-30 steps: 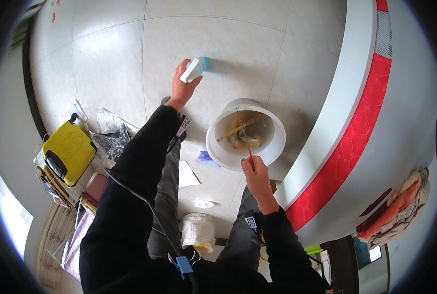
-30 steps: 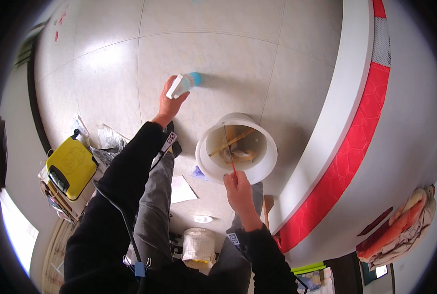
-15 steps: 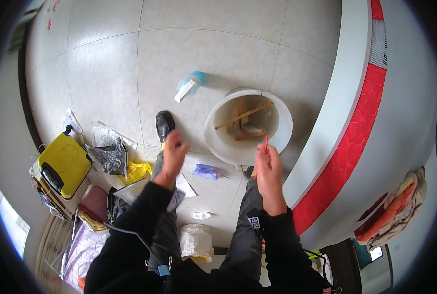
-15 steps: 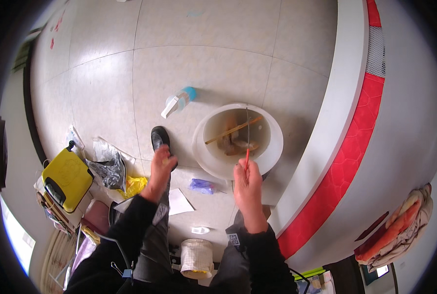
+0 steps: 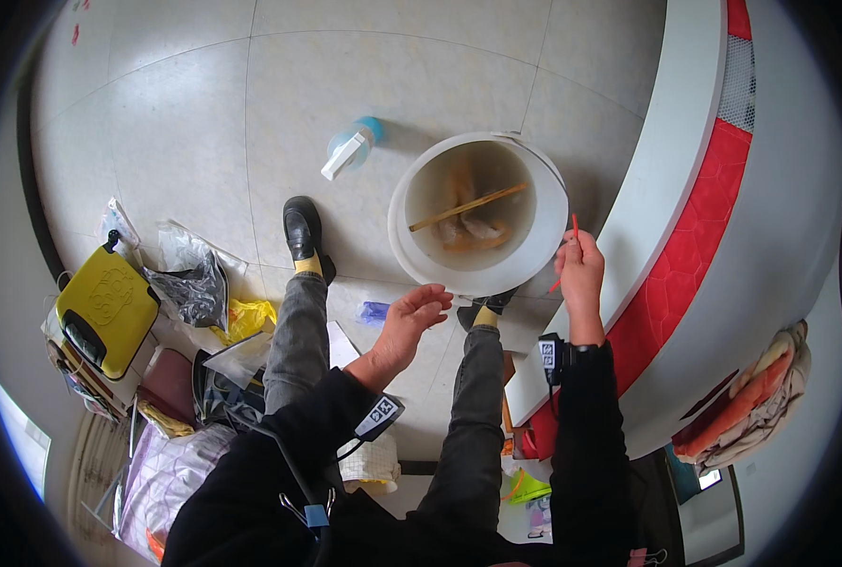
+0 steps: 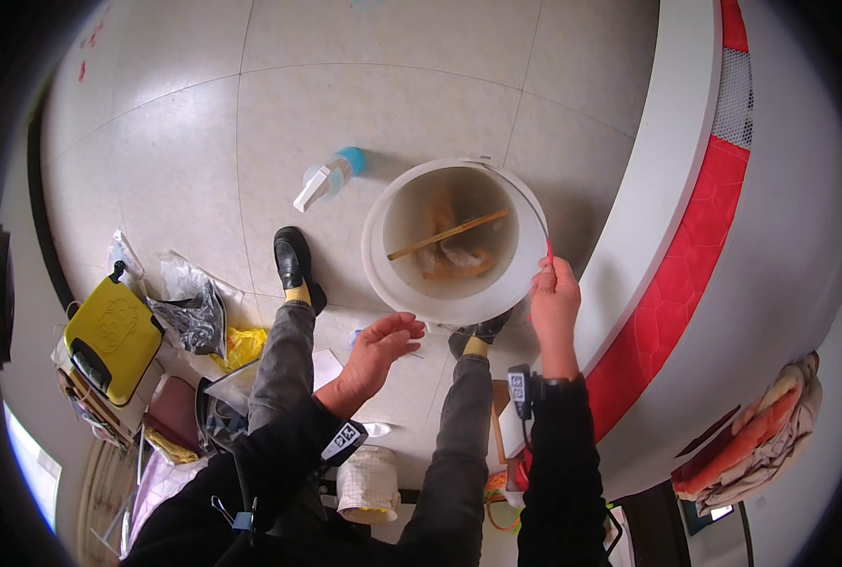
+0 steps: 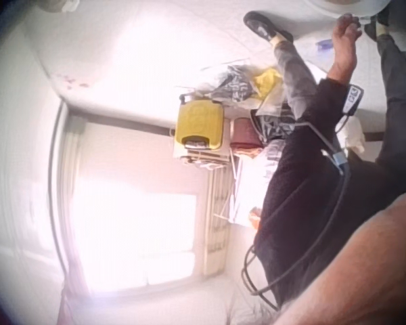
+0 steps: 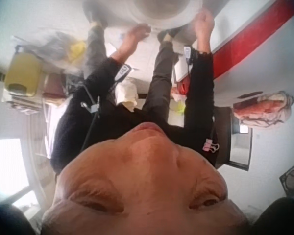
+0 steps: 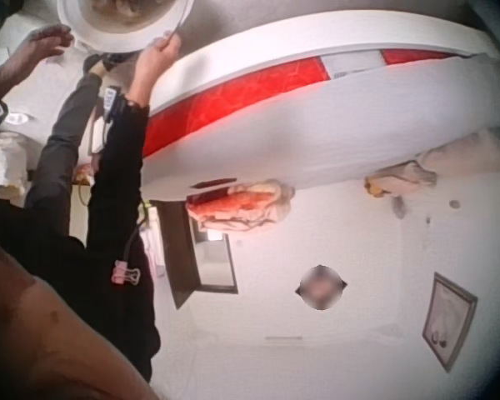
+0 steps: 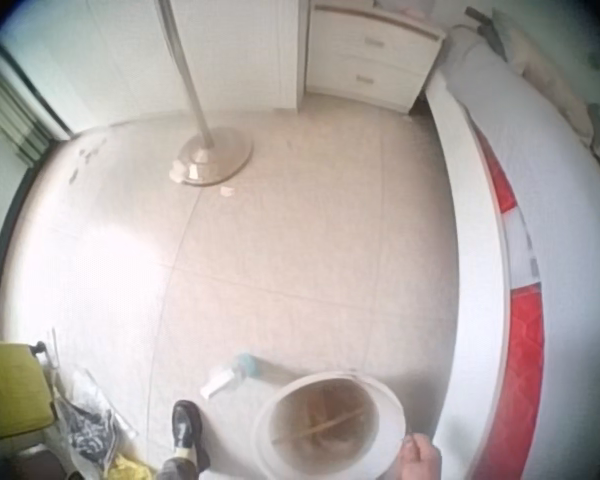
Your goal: The person retrieves a spray bottle and cloth, then scrubs a window frame using a wooden stick and cloth. They wipe the frame and sash area repeatedly, focusing on the lower track and vertical edges.
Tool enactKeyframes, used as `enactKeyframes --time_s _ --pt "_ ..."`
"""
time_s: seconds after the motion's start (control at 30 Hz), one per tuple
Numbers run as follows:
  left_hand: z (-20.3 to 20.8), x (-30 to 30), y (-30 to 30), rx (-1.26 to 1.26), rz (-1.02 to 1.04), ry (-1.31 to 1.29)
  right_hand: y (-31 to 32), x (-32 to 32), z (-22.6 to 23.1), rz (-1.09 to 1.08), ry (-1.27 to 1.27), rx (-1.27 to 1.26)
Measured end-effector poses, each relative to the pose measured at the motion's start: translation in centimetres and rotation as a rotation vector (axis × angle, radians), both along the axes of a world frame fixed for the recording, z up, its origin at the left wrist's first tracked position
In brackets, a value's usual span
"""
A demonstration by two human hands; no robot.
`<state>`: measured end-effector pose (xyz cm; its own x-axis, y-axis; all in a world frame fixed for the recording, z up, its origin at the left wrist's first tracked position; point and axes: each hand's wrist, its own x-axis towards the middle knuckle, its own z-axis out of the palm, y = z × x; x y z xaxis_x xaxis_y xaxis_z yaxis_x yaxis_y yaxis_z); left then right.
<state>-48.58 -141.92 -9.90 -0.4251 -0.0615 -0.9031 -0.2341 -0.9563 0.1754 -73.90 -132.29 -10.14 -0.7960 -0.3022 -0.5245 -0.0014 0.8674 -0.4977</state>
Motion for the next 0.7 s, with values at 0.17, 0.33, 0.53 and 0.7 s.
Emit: enactKeyframes --time_s 0.17,0.33,0.53,0.7 --pt "-1.0 -0.8 -1.0 0.029 -0.026 0.012 -0.3 2.2 -2.0 0.463 0.548 -0.017" --pt "-1.6 -1.7 -1.9 0.087 -0.019 0.002 -3.9 9.0 -7.4 0.692 0.110 0.228" --pt "-2.3 -2.2 -3.0 0.072 0.014 -0.029 -5.7 10.1 -15.3 0.664 -0.280 0.535" --pt "-2.5 -2.4 -2.9 0.088 0.002 -0.071 -5.1 8.5 -17.0 0.583 -0.281 0.616"
